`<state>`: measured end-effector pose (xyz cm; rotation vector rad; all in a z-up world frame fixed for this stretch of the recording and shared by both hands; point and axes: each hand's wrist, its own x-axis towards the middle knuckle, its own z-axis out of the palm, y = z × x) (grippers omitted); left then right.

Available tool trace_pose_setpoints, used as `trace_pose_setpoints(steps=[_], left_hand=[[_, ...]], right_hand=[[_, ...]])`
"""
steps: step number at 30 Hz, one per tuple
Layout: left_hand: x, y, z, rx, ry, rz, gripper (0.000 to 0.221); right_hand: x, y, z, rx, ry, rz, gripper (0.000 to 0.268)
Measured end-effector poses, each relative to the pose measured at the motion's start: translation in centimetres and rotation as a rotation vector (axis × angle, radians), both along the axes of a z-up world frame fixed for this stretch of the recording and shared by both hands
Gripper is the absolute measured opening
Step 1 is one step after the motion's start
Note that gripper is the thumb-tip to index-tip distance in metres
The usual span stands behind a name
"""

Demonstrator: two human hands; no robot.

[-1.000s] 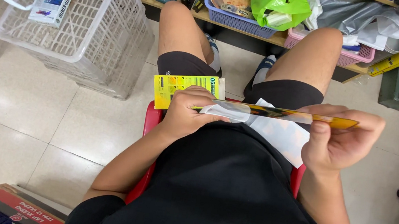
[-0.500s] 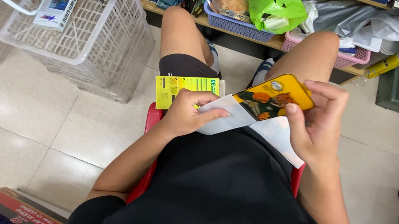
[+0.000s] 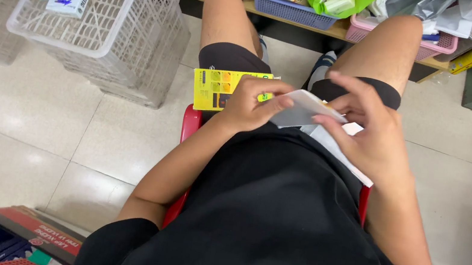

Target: Organizing and inspecting mobile phone screen protectors and their packaging in a shop.

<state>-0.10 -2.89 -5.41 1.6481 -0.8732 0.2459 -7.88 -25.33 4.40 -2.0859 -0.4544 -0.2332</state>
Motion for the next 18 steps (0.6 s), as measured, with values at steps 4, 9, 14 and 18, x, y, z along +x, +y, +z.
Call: trace_pose_setpoints(steps=[4,9,14,18], left_hand=[[2.0,1.2,-2.7,0.143,0.085,0.052,0.032],[2.6,3.2,-4.3,0.647,-0.091,0.226,0.083],[1.8,3.5,-3.0,0.779,-0.072,0.231,0.078],[1.3,3.2,-1.4,0.767,-0.106,0.320,0.078]], right_hand=[[-0.2,-3.8,-0.7,-0.200,-0.175,-0.068,0.041],[0.1,-9.5,-3.8,-0.010,-0.168,-0.179,0.020],[1.0,-8.0,-3.8,0.228,-0.053,-0.152,0.021],[1.9,-5.4,-4.9,0.316,-0.006,-0.030,0.021]])
